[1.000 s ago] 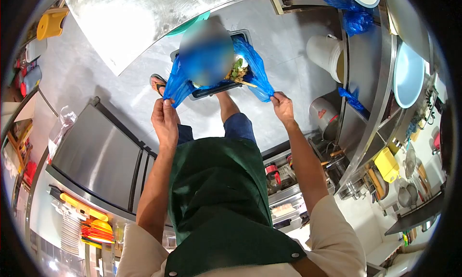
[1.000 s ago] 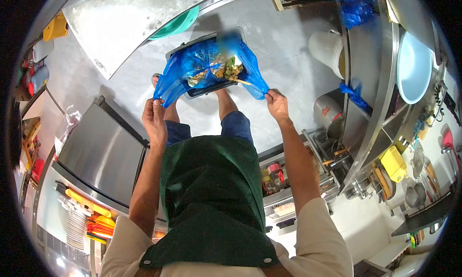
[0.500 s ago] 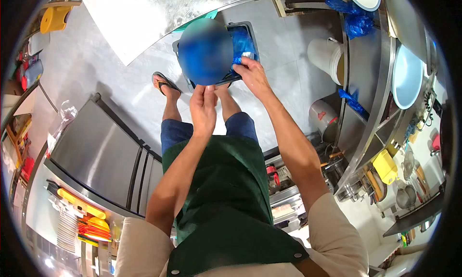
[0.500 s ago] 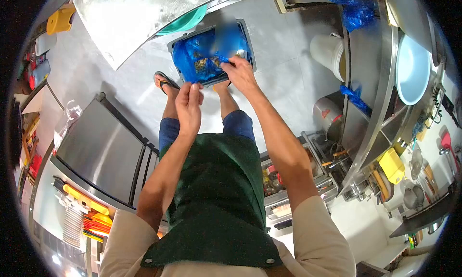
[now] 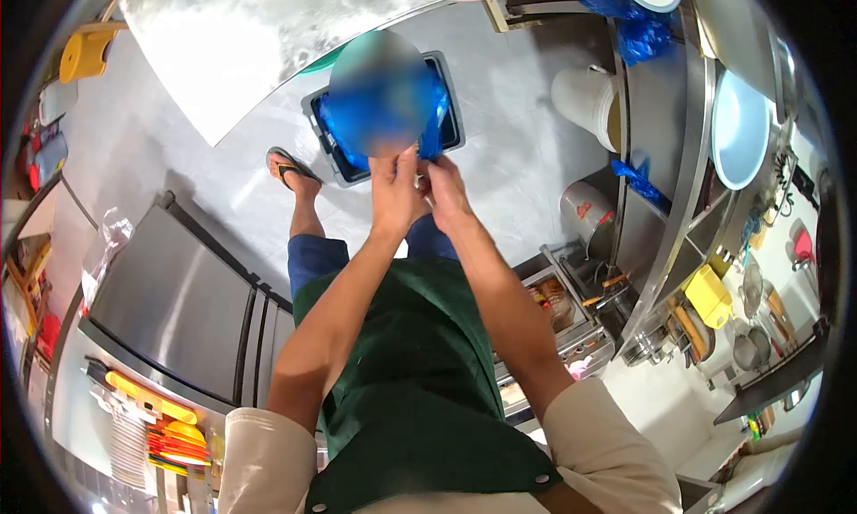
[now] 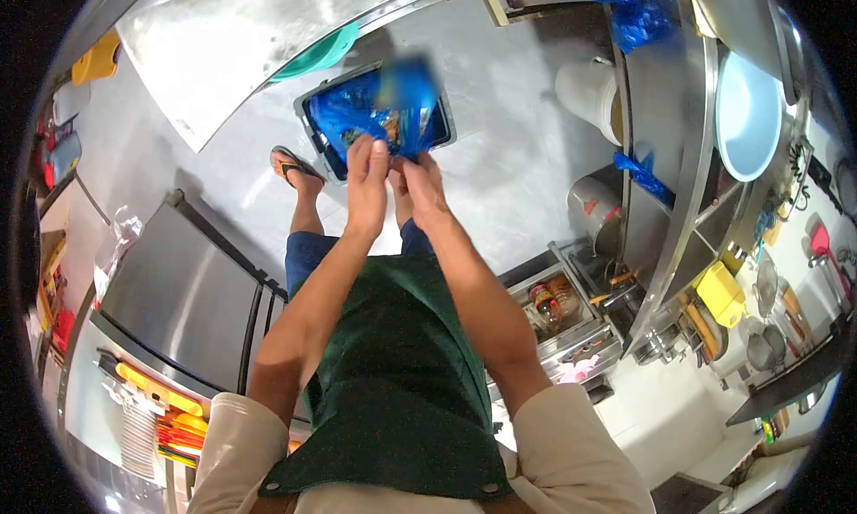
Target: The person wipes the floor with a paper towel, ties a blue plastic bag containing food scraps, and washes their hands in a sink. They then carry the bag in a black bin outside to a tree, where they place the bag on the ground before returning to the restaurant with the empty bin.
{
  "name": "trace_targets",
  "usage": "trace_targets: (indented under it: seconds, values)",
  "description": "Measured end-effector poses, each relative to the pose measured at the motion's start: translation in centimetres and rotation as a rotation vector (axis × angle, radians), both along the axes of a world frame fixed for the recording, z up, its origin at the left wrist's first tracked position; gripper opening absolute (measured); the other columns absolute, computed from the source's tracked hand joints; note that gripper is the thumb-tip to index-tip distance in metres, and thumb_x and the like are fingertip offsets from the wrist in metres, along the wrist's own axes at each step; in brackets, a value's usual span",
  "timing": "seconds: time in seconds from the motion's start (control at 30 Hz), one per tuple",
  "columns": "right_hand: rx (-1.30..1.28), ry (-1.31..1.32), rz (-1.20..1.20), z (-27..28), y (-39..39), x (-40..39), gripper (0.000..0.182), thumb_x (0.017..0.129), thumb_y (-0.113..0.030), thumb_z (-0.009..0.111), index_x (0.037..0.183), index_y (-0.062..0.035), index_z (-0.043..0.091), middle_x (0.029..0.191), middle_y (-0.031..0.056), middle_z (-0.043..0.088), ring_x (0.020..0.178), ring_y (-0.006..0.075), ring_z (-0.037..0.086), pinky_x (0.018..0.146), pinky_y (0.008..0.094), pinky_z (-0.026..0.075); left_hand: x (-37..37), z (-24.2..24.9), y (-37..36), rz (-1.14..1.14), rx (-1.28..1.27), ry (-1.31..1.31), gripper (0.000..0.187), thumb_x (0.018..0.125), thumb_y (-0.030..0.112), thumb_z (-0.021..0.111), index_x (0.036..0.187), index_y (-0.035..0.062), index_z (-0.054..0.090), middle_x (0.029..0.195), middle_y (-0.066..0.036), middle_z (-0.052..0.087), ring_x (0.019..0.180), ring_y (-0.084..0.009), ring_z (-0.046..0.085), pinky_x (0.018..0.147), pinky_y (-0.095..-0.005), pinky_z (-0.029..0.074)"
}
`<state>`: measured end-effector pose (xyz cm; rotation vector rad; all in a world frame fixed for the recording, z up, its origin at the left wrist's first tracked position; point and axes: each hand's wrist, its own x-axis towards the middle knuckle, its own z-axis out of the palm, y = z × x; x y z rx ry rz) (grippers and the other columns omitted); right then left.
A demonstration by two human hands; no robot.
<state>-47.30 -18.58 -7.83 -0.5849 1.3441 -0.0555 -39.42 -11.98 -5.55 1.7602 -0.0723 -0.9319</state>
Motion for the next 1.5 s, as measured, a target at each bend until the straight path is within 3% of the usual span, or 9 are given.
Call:
trace_targets:
  seconds: [0.23, 0.47, 0.63, 0.73, 0.87, 0.97, 1.1, 1.37, 1.5]
  values:
    - [0.018, -0.029, -0.021, 1.5, -0.3, -0.3, 0.035, 0.085, -0.02, 0.068, 0.115, -0.0094, 0.053, 0.088, 0.0006, 0.06, 0.058, 0.0063, 0.045, 0.05, 0.0224, 0.037, -1.8, -1.0, 2.0, -0.08, 0.027, 0.297, 0.079, 0.097, 0.064, 0.035, 0.148, 0.0034, 0.028, 0.143, -0.011, 0.036, 0.124, -0.0213, 0.04, 0.099, -0.0321, 0.036]
    - [0.073, 0.004, 0.098, 0.6, -2.9, -2.2, 0.016, 0.089, -0.024, 0.066, 0.094, -0.0081, 0.066, 0.072, -0.0018, 0.059, 0.06, 0.0067, 0.048, 0.051, 0.024, 0.036, -3.0, -1.3, -0.8, -0.193, -0.064, 0.447, 0.074, 0.098, 0.061, 0.031, 0.134, -0.0017, 0.049, 0.147, -0.021, 0.034, 0.138, -0.0318, 0.029, 0.111, -0.0375, 0.028]
    - [-0.041, -0.012, 0.051, 0.2, -4.7, -2.7, 0.015, 0.083, -0.02, 0.074, 0.085, -0.0066, 0.067, 0.069, 0.0003, 0.059, 0.056, 0.0086, 0.047, 0.054, 0.0255, 0.039, 1.1, -1.9, 1.3, -0.079, -0.067, 0.615, 0.058, 0.089, 0.026, 0.069, 0.135, -0.003, 0.048, 0.145, -0.019, 0.041, 0.13, -0.0289, 0.042, 0.109, -0.0374, 0.031]
    - [0.023, -0.026, 0.089, 1.4, -5.8, -2.1, 0.017, 0.083, -0.019, 0.075, 0.083, -0.0046, 0.067, 0.072, 0.0017, 0.062, 0.057, 0.0078, 0.049, 0.053, 0.0254, 0.04, 3.8, -0.2, 1.3, -0.508, 0.176, -0.687, 0.064, 0.08, 0.017, 0.074, 0.135, -0.0021, 0.048, 0.132, -0.02, 0.054, 0.126, -0.0335, 0.048, 0.111, -0.0423, 0.031]
    - [0.017, -0.011, 0.041, 1.2, -5.7, -0.8, 0.016, 0.084, -0.018, 0.073, 0.083, -0.0031, 0.067, 0.075, 0.0028, 0.064, 0.058, 0.0085, 0.05, 0.053, 0.0252, 0.04, 3.3, -4.1, 0.2, -0.77, 0.092, -0.85, 0.053, 0.073, 0.008, 0.072, 0.123, 0.0016, 0.055, 0.117, -0.016, 0.063, 0.119, -0.0336, 0.053, 0.113, -0.045, 0.03]
    - [-0.135, 0.083, 0.184, 1.0, -5.4, -0.9, 0.019, 0.087, -0.021, 0.07, 0.086, -0.0021, 0.067, 0.076, 0.0057, 0.065, 0.06, 0.0141, 0.056, 0.056, 0.0291, 0.045, 3.7, -9.3, 1.2, -0.873, -0.019, -0.756, 0.021, 0.081, 0.003, 0.064, 0.101, 0.0032, 0.059, 0.102, -0.015, 0.067, 0.098, -0.0313, 0.063, 0.1, -0.0428, 0.044]
    - [-0.666, 0.337, 0.83, 1.0, -3.4, -0.4, 0.019, 0.087, -0.019, 0.065, 0.09, -0.0007, 0.065, 0.08, 0.018, 0.067, 0.071, 0.0354, 0.065, 0.064, 0.0428, 0.05, 4.1, -9.2, 1.7, -0.288, 0.048, -0.127, 0.011, 0.092, 0.008, 0.053, 0.102, 0.0052, 0.058, 0.074, -0.015, 0.066, 0.068, -0.0389, 0.065, 0.061, -0.0465, 0.049]
    - [-1.127, 0.299, 1.376, 0.8, -3.6, 5.4, 0.018, 0.081, -0.013, 0.062, 0.09, -0.0006, 0.07, 0.098, 0.0187, 0.066, 0.094, 0.0361, 0.064, 0.078, 0.048, 0.052, 4.1, -10.4, 1.6, -0.805, -0.09, -0.57, 0.064, 0.068, -0.001, 0.066, 0.129, 0.0012, 0.048, 0.126, -0.021, 0.055, 0.112, -0.0395, 0.053, 0.096, -0.0439, 0.041]
    - [-1.01, 0.163, 1.62, -1.3, -5.8, 6.9, 0.021, 0.076, -0.012, 0.064, 0.091, 0.0002, 0.071, 0.1, 0.0193, 0.066, 0.097, 0.0354, 0.063, 0.082, 0.046, 0.053, 3.3, -12.2, 2.0, -0.753, -0.015, -0.642, 0.051, 0.076, 0.007, 0.065, 0.126, 0.0024, 0.054, 0.112, -0.019, 0.063, 0.099, -0.0358, 0.058, 0.087, -0.0427, 0.042]
